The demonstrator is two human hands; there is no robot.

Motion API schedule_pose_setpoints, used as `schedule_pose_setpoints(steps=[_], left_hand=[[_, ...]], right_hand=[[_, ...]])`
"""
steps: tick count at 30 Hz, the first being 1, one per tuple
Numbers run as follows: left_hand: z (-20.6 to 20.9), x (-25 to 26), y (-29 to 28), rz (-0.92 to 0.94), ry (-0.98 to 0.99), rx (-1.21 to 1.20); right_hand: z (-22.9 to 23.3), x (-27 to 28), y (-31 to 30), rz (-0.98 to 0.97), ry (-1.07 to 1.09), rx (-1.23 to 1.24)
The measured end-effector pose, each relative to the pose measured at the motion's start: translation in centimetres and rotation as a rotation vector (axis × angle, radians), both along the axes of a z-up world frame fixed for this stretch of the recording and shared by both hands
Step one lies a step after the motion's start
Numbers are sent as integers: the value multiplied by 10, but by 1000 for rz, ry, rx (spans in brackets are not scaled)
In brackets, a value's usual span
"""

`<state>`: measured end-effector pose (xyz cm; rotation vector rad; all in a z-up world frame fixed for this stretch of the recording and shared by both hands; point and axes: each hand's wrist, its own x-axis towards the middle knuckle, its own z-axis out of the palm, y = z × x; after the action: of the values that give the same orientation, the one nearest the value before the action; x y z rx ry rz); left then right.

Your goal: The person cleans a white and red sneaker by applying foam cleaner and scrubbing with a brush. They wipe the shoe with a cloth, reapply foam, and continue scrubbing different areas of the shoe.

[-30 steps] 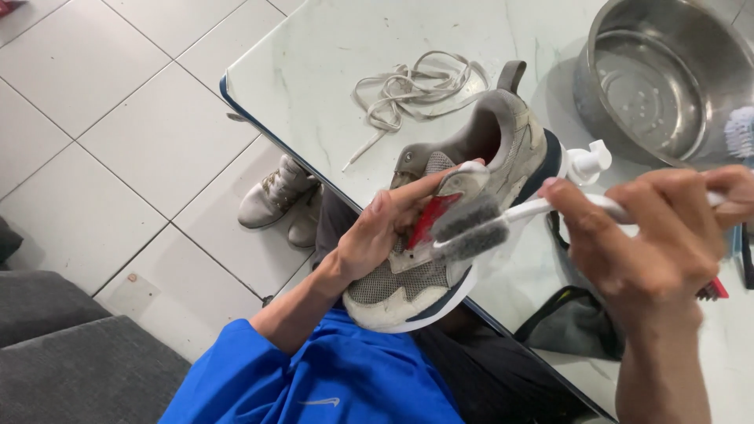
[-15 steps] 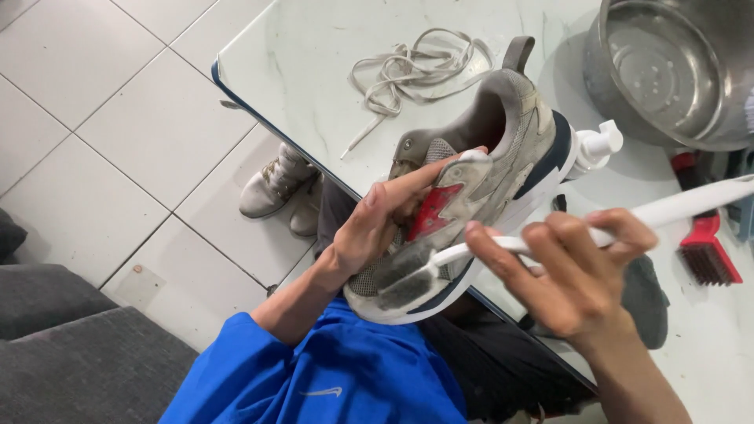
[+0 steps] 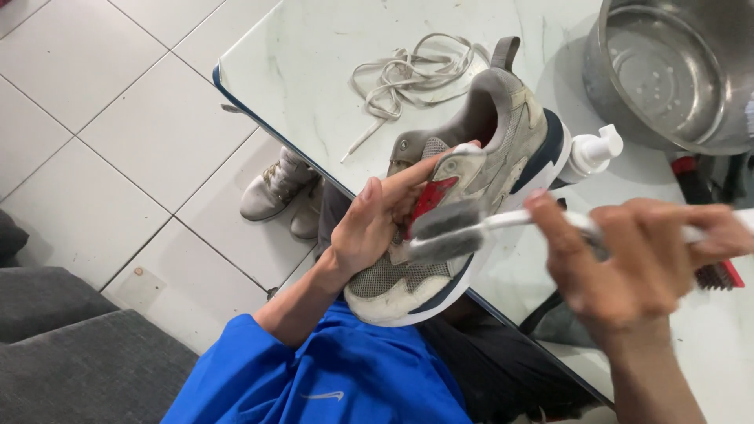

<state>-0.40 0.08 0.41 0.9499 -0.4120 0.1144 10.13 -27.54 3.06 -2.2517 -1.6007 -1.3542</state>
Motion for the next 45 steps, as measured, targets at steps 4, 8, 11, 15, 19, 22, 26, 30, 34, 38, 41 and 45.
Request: schedule_pose_setpoints(steps=[4,8,11,15,19,22,26,30,34,38,41,45], left_hand=[[14,-6,0,-25,43,-32],[0,2,1,-37,38,-61],[1,1,-1,-47,18,-98],[11,-5,-3,-32,55,-107],[-1,1,-2,-8,37,-41],[-1,-2,-5,-20,14,-124],[5,1,-3,-51,43,-100],[2,-1,-7,-10,10,-71],[7,-1,-4,-40,33,-58],[-1,2,-5,-52,70,-83],[6,-2,-7,-31,73,-35],[12,1,-9,-58,38,-86]], right_hand=[[40,-34,50,119,51,-127],[40,-6,26,91,-25,-24],[22,-15,35,86,-17,-9],[22,-23,41,130,-20,-55],[26,-17,24,8,6,17],[6,-19,21,16,21,-21],[20,-2,18,80,-44,28],[8,-17,21,77,-7,-2],[21,-2,33,169,-41,-9],[6,9,27,174,7,144],[26,-17,47,188,74,81],[31,36,27,169,28,142]])
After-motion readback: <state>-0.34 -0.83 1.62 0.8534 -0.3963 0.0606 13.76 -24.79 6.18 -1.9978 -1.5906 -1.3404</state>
